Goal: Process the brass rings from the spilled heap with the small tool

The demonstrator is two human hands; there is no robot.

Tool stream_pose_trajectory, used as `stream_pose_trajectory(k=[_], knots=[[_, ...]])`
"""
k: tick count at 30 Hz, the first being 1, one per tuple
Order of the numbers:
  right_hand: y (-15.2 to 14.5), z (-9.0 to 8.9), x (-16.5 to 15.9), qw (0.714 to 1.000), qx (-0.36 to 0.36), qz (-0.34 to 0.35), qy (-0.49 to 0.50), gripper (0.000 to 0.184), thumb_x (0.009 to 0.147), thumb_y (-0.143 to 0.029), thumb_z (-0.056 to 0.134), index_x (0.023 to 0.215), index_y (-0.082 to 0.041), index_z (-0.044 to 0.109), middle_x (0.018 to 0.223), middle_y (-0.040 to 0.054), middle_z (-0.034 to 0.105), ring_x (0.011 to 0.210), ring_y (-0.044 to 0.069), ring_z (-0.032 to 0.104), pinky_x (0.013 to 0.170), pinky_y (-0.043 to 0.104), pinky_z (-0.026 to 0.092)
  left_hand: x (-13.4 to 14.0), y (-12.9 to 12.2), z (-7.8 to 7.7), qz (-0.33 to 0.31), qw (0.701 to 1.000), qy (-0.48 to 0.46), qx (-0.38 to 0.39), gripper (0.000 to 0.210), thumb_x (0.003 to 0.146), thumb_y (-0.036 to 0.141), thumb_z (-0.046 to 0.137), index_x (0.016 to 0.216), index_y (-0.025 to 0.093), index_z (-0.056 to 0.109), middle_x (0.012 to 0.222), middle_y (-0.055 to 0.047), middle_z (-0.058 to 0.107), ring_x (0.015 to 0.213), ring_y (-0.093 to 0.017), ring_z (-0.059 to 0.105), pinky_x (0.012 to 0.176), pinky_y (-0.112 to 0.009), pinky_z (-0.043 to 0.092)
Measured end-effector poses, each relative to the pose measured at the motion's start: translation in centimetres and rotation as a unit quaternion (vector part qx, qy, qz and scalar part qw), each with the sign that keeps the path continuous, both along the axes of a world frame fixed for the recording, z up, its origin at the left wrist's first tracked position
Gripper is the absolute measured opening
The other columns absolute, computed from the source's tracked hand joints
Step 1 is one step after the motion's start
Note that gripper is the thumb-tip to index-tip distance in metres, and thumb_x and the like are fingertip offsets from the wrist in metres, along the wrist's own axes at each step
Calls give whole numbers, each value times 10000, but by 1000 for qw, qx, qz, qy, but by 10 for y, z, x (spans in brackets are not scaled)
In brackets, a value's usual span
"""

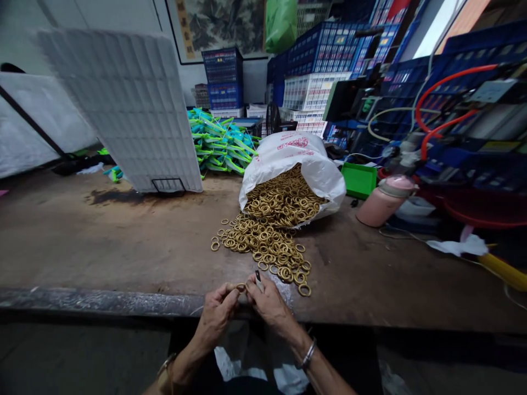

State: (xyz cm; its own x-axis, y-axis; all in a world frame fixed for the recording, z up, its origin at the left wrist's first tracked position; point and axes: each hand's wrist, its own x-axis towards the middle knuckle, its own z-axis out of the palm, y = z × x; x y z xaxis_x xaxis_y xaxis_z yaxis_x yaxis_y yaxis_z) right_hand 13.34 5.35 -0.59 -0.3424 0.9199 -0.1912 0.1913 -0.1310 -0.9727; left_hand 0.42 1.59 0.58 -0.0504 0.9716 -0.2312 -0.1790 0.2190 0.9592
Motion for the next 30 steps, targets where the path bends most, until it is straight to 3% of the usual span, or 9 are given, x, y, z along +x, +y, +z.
stream_pose_trajectory(k=[4, 6, 13, 18, 21, 25, 28, 30], knots=[[1, 14, -4, 997, 46, -12, -64, 298, 770, -448, 393, 623, -189, 405, 526, -58, 393, 478, 76, 338, 465, 201, 287, -2, -3, 1, -18, 986, 120, 112, 221, 757, 309, 517, 627, 144, 587, 587, 8, 519, 573, -105, 448, 566, -208, 364], [1, 18, -6, 994, 64, -25, -86, 267, 756, -410, 410, 607, -189, 397, 540, -57, 390, 509, 82, 347, 484, 204, 293, -2, -4, 0, -18, 983, 136, 121, 201, 758, 299, 519, 639, 149, 582, 584, 13, 511, 570, -103, 442, 562, -207, 355], [0, 14, -10, 990, 86, -21, -109, 229, 760, -362, 411, 610, -190, 392, 548, -62, 385, 522, 85, 354, 500, 207, 292, -1, -6, -9, -54, 998, -14, -15, 291, 766, 439, 496, 670, 164, 488, 470, 66, 417, 364, -39, 291, 370, -167, 229], [-1, 15, -10, 994, 74, -12, -76, 219, 768, -353, 405, 624, -188, 416, 557, -53, 421, 518, 88, 379, 501, 207, 306, -1, -7, -12, -61, 992, -106, -25, 298, 760, 450, 510, 674, 166, 471, 472, 71, 406, 346, -29, 261, 335, -158, 185], [0, 14, -9, 996, 65, -9, -67, 224, 784, -345, 369, 647, -185, 443, 551, -41, 459, 507, 95, 410, 504, 212, 319, -1, -7, -11, -53, 991, -119, -24, 297, 743, 446, 534, 686, 159, 479, 494, 65, 425, 352, -23, 267, 336, -153, 178], [0, 10, -5, 979, 128, -6, -158, 218, 794, -286, 342, 629, -186, 443, 555, -20, 477, 531, 111, 439, 516, 217, 304, -1, -6, -7, -34, 995, -96, -25, 314, 721, 467, 550, 687, 166, 466, 503, 64, 449, 352, -23, 280, 349, -154, 203], [-5, 6, -3, 953, 182, 45, -236, 112, 712, -134, 368, 673, -190, 458, 572, -19, 493, 534, 111, 434, 516, 214, 271, -1, -5, -5, -24, 996, -76, -27, 342, 703, 496, 554, 689, 170, 453, 517, 60, 459, 358, -25, 286, 356, -161, 204], [-8, 4, -4, 940, 199, 75, -267, 180, 651, -72, 366, 729, -191, 475, 597, -15, 518, 545, 113, 446, 526, 215, 260, -1, -4, -4, -20, 997, -66, -22, 357, 683, 505, 570, 684, 169, 449, 524, 59, 453, 370, -27, 287, 368, -166, 202]])
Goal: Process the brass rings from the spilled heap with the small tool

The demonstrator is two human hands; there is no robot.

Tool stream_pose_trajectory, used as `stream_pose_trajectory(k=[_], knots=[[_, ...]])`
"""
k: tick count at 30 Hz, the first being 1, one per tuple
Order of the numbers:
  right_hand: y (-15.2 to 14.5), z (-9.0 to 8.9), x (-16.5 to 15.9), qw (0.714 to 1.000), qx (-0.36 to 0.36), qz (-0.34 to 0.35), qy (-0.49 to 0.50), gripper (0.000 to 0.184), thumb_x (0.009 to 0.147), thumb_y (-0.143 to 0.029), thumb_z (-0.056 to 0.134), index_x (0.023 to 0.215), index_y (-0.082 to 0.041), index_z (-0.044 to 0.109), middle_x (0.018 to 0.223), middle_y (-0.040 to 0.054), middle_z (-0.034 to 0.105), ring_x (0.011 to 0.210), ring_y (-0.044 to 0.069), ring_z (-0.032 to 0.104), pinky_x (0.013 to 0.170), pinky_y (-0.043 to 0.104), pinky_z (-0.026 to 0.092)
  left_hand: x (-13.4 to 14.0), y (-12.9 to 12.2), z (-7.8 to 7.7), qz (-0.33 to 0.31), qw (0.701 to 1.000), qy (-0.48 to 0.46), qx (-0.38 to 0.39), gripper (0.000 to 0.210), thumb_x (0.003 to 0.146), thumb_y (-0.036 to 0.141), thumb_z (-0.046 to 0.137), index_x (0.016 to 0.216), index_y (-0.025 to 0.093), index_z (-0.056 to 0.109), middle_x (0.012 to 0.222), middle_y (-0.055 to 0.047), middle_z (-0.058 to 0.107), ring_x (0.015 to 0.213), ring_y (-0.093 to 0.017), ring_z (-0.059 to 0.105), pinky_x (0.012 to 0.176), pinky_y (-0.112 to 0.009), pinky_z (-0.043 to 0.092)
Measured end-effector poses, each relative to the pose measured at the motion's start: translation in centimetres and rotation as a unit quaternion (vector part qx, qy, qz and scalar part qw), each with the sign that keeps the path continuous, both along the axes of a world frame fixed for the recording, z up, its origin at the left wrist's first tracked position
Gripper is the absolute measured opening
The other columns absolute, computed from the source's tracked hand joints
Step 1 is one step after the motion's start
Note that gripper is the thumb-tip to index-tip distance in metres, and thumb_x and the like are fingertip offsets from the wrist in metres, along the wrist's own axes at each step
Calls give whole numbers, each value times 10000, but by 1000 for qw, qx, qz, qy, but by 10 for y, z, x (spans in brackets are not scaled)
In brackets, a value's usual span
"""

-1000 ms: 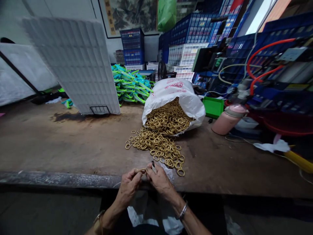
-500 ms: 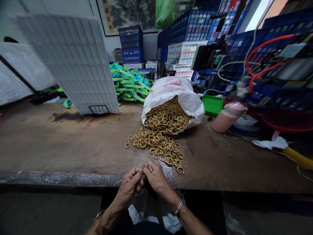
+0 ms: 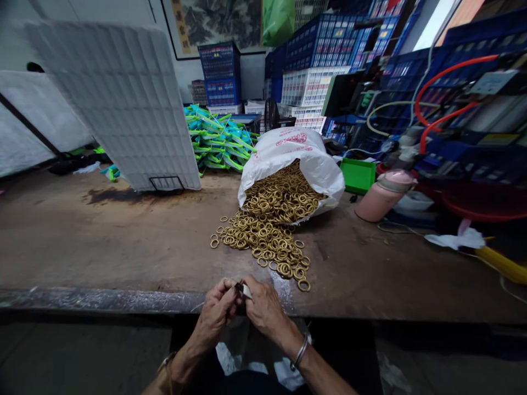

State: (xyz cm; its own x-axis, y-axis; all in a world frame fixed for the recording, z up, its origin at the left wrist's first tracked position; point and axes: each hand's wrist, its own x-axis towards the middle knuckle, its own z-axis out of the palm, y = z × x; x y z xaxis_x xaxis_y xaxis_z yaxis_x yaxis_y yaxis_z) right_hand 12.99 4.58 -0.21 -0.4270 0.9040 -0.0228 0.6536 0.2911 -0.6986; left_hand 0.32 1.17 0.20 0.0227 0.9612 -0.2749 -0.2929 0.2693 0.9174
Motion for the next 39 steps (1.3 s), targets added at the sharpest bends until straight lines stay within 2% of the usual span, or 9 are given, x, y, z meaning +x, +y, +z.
stream_pose_trajectory(k=[6, 12, 18, 21, 24, 27, 31, 35, 39], knots=[[-3, 1, -2, 997, 43, 27, -54, 281, 615, -54, 353, 833, -181, 478, 673, 7, 560, 585, 126, 464, 541, 225, 239, -1, 2, -5, 4, 998, 21, 56, 324, 712, 461, 563, 649, 168, 440, 514, 71, 374, 436, -47, 292, 441, -180, 255], [0, 0, 4, 992, 49, 60, -104, 260, 642, -81, 375, 866, -171, 473, 653, 7, 564, 579, 134, 468, 521, 232, 220, -4, -6, -7, -6, 994, 67, 85, 296, 757, 425, 528, 640, 161, 465, 546, 48, 415, 469, -58, 333, 476, -185, 287], [16, -4, 8, 972, 86, -44, -213, 221, 710, -86, 372, 882, -148, 497, 680, 44, 602, 573, 142, 519, 504, 256, 201, 2, -11, 3, -55, 998, -20, 20, 329, 731, 475, 542, 646, 164, 475, 484, 61, 414, 367, -30, 268, 375, -174, 195], [28, 4, 9, 961, 108, -98, -235, 253, 707, -58, 383, 915, -157, 486, 738, 51, 621, 647, 153, 562, 533, 249, 239, 2, -7, 5, -42, 995, -90, -26, 341, 713, 494, 550, 669, 161, 491, 471, 63, 409, 362, -35, 277, 350, -164, 213], [41, 9, 12, 941, 117, -145, -282, 259, 743, -77, 400, 976, -163, 475, 803, 78, 634, 683, 176, 588, 544, 251, 263, 2, -4, 2, -22, 991, -123, -40, 318, 713, 457, 566, 675, 147, 508, 544, 26, 493, 398, -41, 345, 353, -156, 262], [53, 6, 16, 930, 122, -152, -311, 226, 782, -98, 398, 979, -168, 482, 799, 97, 638, 678, 197, 602, 545, 257, 287, 2, -2, -2, -3, 988, -149, -48, 266, 696, 412, 590, 703, 163, 497, 647, -7, 572, 400, -50, 392, 329, -156, 265], [60, -1, 17, 924, 138, -150, -325, 241, 784, -87, 398, 1001, -159, 474, 763, 100, 637, 675, 211, 608, 545, 261, 302, 1, 1, -2, -4, 975, -205, -86, 300, 662, 335, 620, 899, 180, 519, 603, 10, 566, 401, -71, 421, 324, -157, 263], [60, -2, 17, 924, 147, -151, -318, 248, 776, -81, 391, 1007, -143, 457, 737, 96, 633, 661, 206, 603, 534, 256, 285, -5, 3, -4, 1, 959, -256, -123, 207, 684, 325, 617, 730, 138, 543, 660, -15, 573, 515, -84, 508, 394, -164, 326], [56, -1, 18, 952, 131, -129, -243, 248, 737, -43, 375, 936, -164, 461, 700, 48, 617, 627, 165, 581, 542, 238, 278, -5, 6, -6, 32, 963, -240, -121, 238, 655, 323, 662, 675, 141, 509, 690, -22, 580, 573, -104, 544, 418, -172, 359]])
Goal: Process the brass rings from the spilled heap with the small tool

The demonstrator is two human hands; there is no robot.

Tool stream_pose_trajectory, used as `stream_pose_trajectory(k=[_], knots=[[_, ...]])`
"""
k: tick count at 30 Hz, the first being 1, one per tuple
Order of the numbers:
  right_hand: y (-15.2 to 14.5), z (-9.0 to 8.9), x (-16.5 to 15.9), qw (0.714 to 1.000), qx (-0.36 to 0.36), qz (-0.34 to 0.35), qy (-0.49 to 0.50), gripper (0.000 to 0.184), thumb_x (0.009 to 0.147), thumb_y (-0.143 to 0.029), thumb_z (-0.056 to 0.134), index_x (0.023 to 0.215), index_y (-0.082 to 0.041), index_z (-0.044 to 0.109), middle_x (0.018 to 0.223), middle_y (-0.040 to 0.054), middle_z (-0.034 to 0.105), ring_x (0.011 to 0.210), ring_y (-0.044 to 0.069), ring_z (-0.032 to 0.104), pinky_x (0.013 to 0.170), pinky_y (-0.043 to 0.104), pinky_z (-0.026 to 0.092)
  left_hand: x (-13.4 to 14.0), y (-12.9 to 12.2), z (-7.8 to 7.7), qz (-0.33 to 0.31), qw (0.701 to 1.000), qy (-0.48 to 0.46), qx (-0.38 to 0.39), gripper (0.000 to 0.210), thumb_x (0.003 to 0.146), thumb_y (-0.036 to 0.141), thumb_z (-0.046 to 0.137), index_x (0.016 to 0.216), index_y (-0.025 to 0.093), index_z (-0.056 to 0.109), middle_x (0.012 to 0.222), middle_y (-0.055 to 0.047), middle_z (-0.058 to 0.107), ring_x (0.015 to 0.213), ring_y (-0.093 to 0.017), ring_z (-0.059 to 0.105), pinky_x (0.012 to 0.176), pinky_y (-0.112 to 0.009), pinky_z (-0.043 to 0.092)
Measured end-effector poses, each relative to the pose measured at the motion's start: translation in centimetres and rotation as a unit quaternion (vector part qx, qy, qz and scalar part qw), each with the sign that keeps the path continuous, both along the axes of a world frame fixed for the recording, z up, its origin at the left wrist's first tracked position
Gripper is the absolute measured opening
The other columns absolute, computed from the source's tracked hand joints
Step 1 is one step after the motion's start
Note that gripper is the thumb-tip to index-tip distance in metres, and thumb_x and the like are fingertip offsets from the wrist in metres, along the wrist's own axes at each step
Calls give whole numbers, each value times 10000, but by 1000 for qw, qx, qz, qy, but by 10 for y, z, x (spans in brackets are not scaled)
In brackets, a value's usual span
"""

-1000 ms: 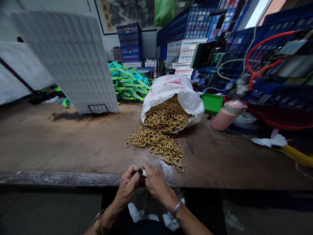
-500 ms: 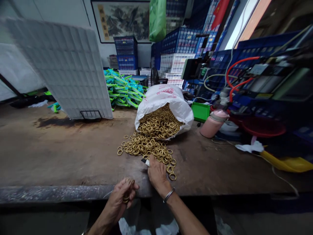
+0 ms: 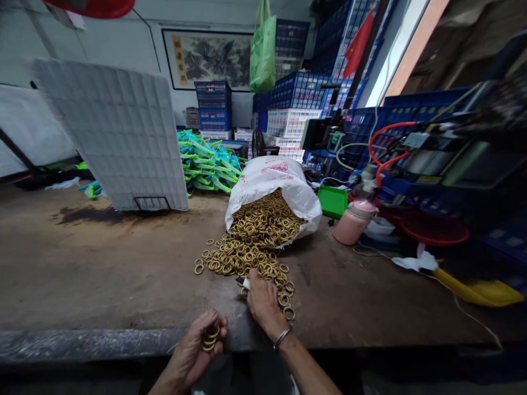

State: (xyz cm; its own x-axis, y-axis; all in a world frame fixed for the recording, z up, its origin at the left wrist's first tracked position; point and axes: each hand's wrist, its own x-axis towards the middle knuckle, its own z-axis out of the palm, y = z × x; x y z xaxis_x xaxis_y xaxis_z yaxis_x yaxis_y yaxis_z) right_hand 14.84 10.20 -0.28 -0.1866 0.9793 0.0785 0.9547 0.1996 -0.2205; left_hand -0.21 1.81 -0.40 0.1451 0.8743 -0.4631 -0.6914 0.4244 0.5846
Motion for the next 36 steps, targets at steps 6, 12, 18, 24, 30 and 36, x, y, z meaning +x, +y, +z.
stream_pose_trajectory(k=[6, 12, 18, 24, 30, 36], knots=[[-27, 1, -13, 960, -44, 115, 250, 107, 770, -146, 363, 837, -204, 424, 687, -8, 537, 622, 134, 516, 575, 219, 336, 6, 6, 1, 26, 993, 100, 66, 363, 637, 447, 653, 826, 175, 504, 586, 46, 507, 458, -68, 466, 351, -143, 297], [-43, 7, -26, 912, -123, 115, 375, 189, 814, -360, 360, 735, -199, 419, 642, -33, 447, 600, 117, 447, 573, 224, 349, 4, 5, -4, 19, 972, 217, 86, 395, 636, 535, 604, 665, 163, 476, 432, 91, 393, 337, -25, 304, 342, -150, 238], [-41, 11, -28, 894, -177, 69, 406, 217, 779, -382, 407, 680, -189, 427, 590, -57, 403, 560, 99, 390, 537, 213, 313, 3, 1, 0, -15, 970, 232, 76, 397, 638, 540, 598, 662, 167, 463, 427, 87, 409, 324, -22, 294, 346, -161, 205], [-42, 9, -28, 888, -186, 51, 419, 161, 773, -314, 393, 676, -192, 435, 572, -62, 420, 553, 93, 403, 536, 205, 312, 2, -3, 1, -53, 986, 120, 105, 326, 712, 469, 561, 695, 150, 490, 561, 46, 467, 374, -23, 335, 347, -158, 202], [-40, 4, -28, 875, -193, 59, 441, 190, 801, -326, 351, 689, -195, 431, 568, -55, 458, 543, 98, 438, 533, 204, 330, 1, -4, 0, -53, 989, 95, 100, 290, 729, 424, 571, 743, 144, 500, 572, 48, 454, 387, -16, 310, 358, -151, 190], [-44, -3, -23, 945, -107, 87, 297, 110, 751, -175, 357, 702, -191, 453, 602, -18, 492, 557, 118, 444, 536, 217, 290, 1, -3, -4, -26, 987, 127, 96, 303, 724, 442, 570, 759, 154, 484, 588, 54, 460, 393, -14, 321, 365, -144, 201]])
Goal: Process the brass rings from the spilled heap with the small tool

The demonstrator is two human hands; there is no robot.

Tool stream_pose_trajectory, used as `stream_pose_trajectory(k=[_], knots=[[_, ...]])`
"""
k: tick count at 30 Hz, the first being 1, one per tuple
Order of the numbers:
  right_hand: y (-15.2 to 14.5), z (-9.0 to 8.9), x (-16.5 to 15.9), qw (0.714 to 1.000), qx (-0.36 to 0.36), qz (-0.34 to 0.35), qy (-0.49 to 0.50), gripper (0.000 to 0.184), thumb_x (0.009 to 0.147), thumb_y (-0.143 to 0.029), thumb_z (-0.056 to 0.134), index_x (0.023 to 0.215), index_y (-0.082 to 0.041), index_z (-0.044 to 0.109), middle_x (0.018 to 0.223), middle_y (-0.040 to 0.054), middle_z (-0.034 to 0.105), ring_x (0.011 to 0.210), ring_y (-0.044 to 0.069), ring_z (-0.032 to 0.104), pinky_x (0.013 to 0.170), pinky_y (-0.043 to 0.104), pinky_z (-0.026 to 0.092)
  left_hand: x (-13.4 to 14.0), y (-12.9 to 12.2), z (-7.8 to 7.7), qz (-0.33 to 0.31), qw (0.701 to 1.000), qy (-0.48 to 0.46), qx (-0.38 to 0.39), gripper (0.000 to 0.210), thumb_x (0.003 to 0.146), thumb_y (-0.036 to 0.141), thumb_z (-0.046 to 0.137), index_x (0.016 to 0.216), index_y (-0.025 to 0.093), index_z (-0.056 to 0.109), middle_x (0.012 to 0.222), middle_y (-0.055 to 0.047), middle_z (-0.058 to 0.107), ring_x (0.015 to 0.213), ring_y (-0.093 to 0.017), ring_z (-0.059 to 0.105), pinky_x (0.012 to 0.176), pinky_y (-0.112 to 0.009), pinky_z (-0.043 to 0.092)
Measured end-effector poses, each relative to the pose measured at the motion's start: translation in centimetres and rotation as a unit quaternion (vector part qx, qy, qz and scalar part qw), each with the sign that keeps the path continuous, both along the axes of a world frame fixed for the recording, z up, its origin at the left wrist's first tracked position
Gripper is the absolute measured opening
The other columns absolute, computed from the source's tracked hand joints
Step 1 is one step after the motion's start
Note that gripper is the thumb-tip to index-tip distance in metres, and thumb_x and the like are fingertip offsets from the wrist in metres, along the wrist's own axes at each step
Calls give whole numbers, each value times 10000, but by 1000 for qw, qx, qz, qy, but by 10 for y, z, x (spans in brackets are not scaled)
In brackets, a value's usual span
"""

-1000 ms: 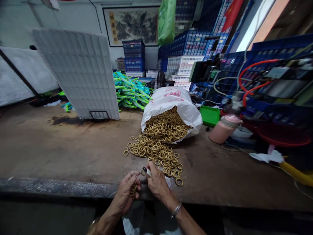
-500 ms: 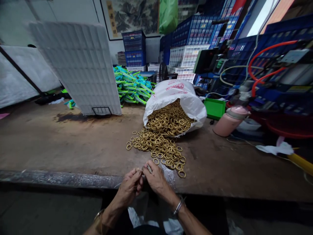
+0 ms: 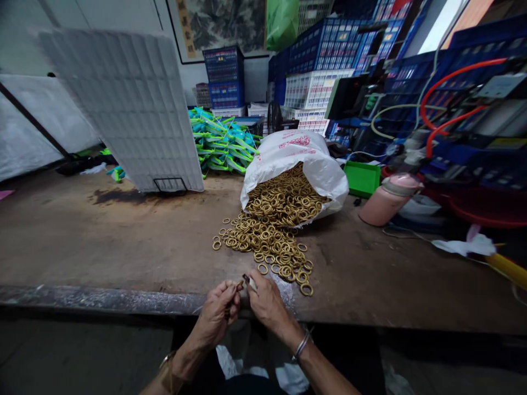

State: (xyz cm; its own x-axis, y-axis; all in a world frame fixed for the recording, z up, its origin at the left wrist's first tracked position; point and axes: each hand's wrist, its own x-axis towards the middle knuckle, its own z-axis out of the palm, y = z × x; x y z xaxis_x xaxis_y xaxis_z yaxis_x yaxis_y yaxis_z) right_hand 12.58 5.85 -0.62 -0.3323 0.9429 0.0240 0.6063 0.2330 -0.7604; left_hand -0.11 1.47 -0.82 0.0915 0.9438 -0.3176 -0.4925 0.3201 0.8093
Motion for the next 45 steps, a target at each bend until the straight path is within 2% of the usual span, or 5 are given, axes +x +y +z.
stream_pose_trajectory(k=[16, 24, 30, 40, 45], knots=[[-4, -4, 1, 975, 49, 68, -204, 260, 661, -60, 397, 891, -155, 471, 682, 29, 594, 582, 139, 498, 515, 237, 213, 0, -2, 6, 13, 986, 166, 31, 368, 698, 513, 551, 635, 158, 476, 460, 69, 414, 352, -25, 304, 354, -156, 218], [16, -5, 17, 949, 65, -99, -293, 193, 751, -88, 421, 916, -174, 469, 727, 41, 619, 639, 154, 575, 520, 240, 235, 0, -8, 18, -15, 999, -45, -23, 314, 715, 449, 572, 687, 151, 477, 652, 7, 532, 405, -35, 391, 343, -152, 264], [22, -9, 15, 929, 61, -110, -348, 189, 780, -143, 453, 966, -175, 448, 744, 57, 631, 683, 184, 608, 545, 246, 295, -4, -4, 12, 1, 993, -104, -60, 205, 748, 344, 564, 735, 151, 497, 692, -18, 571, 464, -57, 456, 380, -160, 295], [27, -5, 14, 944, 54, -121, -302, 132, 800, -148, 401, 918, -168, 455, 743, 63, 635, 672, 177, 605, 538, 243, 284, -10, 2, 5, 15, 978, -168, -121, 176, 649, 239, 673, 697, 132, 541, 710, -23, 598, 590, -108, 576, 413, -161, 382], [18, -5, 16, 985, 62, -54, -154, 137, 778, -117, 376, 872, -186, 449, 712, 19, 591, 650, 151, 560, 558, 224, 302, -10, 5, 10, 18, 991, -107, -81, 242, 622, 253, 698, 760, 148, 528, 674, 1, 586, 564, -103, 576, 386, -148, 370]])
